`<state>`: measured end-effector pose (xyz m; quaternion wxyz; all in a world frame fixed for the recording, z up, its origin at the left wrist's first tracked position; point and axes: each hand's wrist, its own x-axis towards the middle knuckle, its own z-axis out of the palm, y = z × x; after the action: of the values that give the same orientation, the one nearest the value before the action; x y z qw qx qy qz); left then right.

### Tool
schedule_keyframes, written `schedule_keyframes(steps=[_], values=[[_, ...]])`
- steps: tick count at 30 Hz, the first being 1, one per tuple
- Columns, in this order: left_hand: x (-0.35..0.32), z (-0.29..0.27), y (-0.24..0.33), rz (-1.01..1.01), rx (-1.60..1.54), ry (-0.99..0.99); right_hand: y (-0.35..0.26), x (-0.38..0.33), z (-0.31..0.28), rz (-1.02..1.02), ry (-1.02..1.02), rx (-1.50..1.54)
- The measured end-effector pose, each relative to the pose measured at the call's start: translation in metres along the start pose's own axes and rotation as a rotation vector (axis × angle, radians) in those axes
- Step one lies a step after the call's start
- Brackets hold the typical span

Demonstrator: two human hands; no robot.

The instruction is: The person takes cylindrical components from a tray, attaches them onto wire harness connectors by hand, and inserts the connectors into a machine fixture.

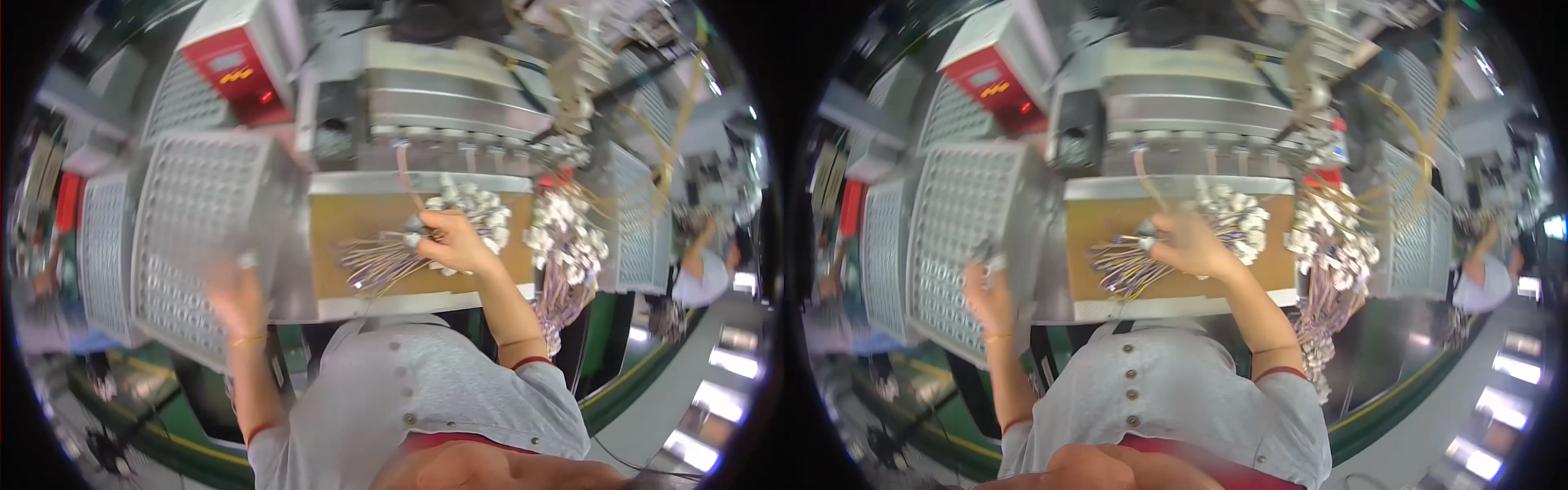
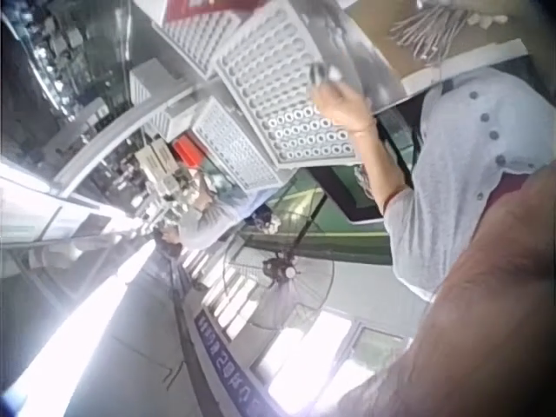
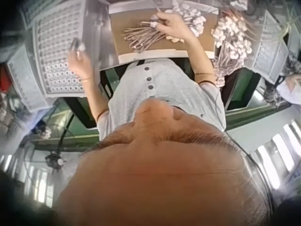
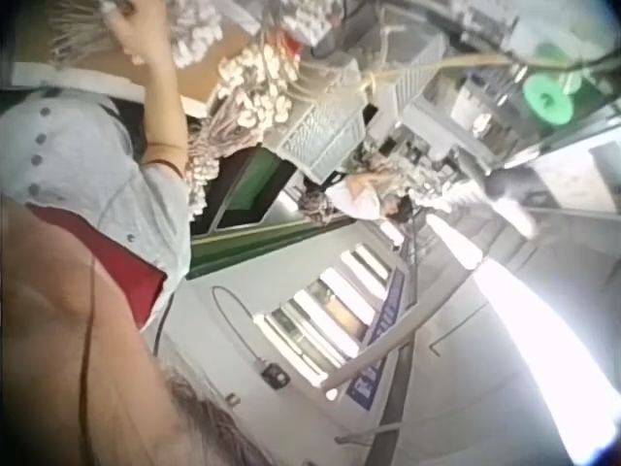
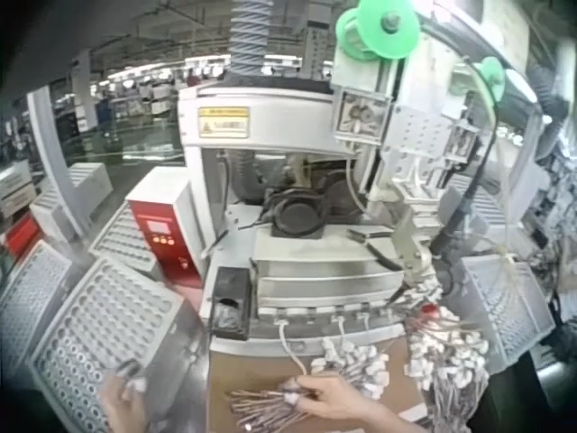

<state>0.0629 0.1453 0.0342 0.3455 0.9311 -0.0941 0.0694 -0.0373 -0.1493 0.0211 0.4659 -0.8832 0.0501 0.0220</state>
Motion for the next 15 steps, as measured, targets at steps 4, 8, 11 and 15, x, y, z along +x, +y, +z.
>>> schedule_keyframes(steps=[4, 8, 11, 15], values=[[0.014, -0.033, -0.07, 0.288, 0.743, 0.102, -0.005, -0.004, 0.003, 0.015, 0.007, 0.291], [0.023, -0.029, -0.073, 0.189, 0.471, 0.005, -0.013, -0.003, 0.006, -0.116, 0.115, 0.288], [0.019, -0.028, -0.051, -0.031, 0.102, -0.033, -0.02, 0.002, 0.01, -0.156, 0.117, 0.288], [0.0, 0.017, 0.039, -0.295, -0.938, -0.285, -0.016, 0.002, 0.018, -0.201, 0.196, 0.338]])
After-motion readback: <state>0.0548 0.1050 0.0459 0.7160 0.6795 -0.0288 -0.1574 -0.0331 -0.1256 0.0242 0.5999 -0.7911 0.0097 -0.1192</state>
